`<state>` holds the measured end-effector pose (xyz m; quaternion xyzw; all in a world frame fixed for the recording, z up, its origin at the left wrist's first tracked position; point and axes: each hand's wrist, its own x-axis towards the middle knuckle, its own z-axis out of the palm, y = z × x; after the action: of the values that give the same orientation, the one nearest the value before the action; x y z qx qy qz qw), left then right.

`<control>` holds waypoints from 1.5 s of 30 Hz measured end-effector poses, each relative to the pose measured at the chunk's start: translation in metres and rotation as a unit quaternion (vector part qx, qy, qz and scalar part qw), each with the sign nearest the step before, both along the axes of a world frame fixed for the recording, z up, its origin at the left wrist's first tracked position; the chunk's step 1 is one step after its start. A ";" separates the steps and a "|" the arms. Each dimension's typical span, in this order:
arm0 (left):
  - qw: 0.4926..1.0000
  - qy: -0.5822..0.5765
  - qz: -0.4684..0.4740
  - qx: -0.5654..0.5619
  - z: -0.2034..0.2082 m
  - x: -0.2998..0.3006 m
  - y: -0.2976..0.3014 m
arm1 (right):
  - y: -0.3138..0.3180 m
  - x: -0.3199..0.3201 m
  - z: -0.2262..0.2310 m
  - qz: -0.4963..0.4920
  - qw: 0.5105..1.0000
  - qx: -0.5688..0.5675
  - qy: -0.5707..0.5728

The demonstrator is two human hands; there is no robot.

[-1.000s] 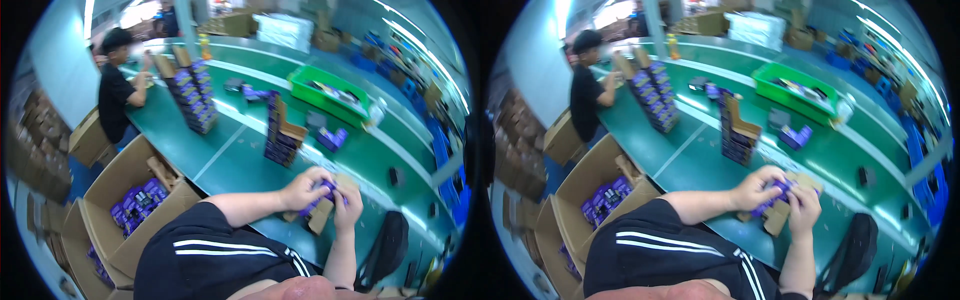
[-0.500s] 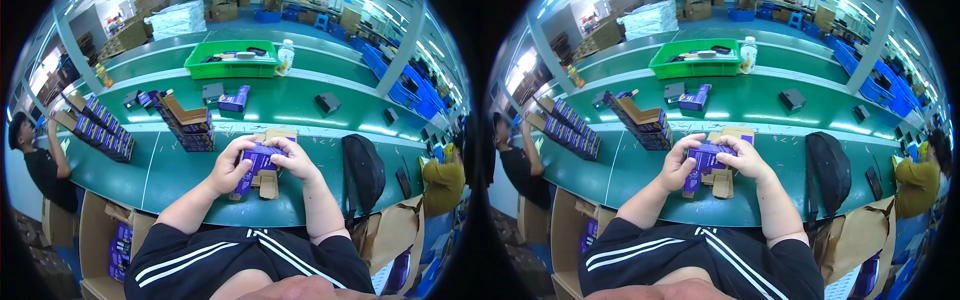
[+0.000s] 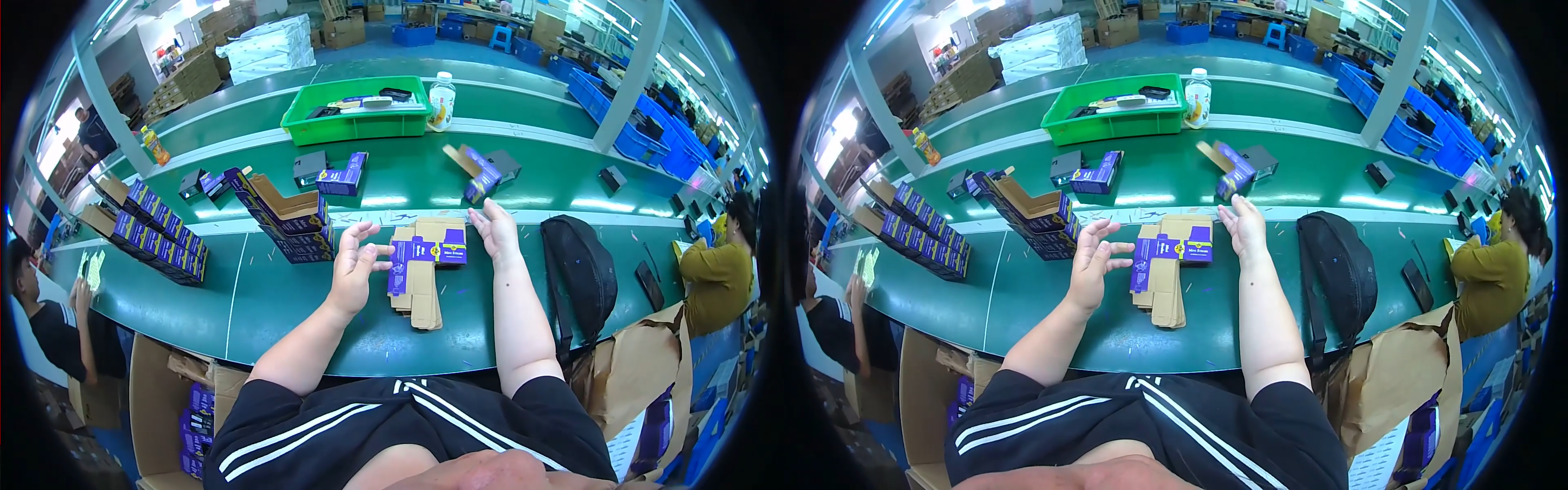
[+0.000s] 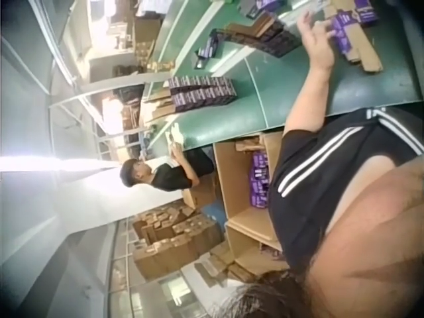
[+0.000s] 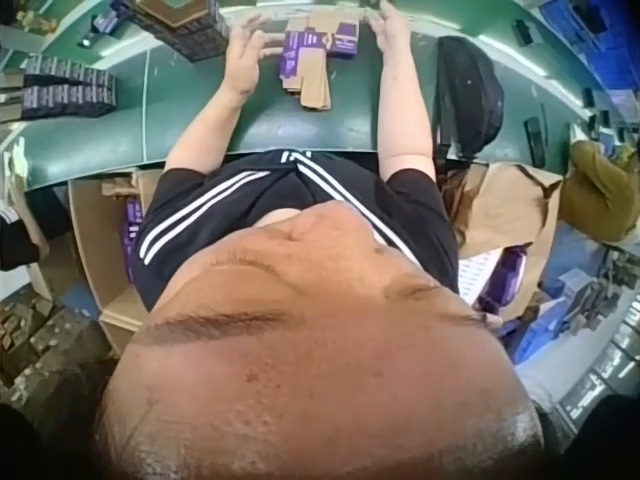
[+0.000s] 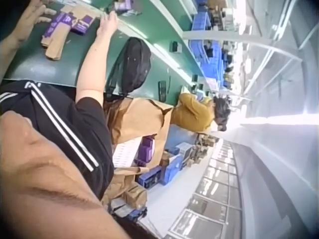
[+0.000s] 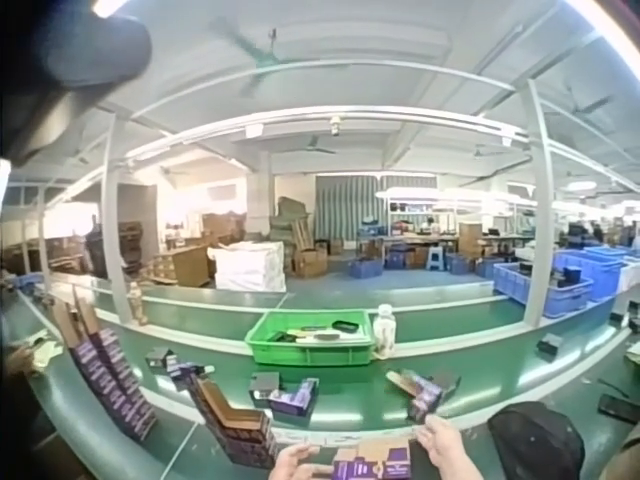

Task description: Packaging individual items into cardboard sleeves at a factory workstation.

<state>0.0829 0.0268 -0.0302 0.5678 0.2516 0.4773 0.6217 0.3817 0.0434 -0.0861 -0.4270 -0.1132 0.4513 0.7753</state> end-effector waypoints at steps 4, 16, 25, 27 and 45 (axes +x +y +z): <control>1.000 0.012 -0.010 0.004 -0.003 0.002 0.001 | -0.016 -0.022 0.028 0.049 0.957 -0.047 -0.281; 0.997 0.065 0.011 0.049 -0.014 -0.005 0.010 | -0.049 -0.076 0.060 0.210 0.562 -0.036 -0.799; 0.948 -0.075 -0.261 -0.164 0.005 -0.046 -0.010 | -0.075 -0.141 0.089 0.154 0.690 0.198 -0.679; 0.968 -0.089 -0.197 -0.128 0.027 -0.045 -0.026 | -0.087 -0.145 0.090 0.129 0.674 0.192 -0.701; 0.991 -0.049 -0.074 -0.097 0.031 0.038 -0.013 | -0.075 -0.078 0.085 0.196 0.912 0.205 -0.297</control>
<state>0.1206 0.0140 0.0006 0.4977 0.2238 0.4302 0.7191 0.3037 -0.0315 -0.0014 -0.3425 -0.5098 0.4136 0.6721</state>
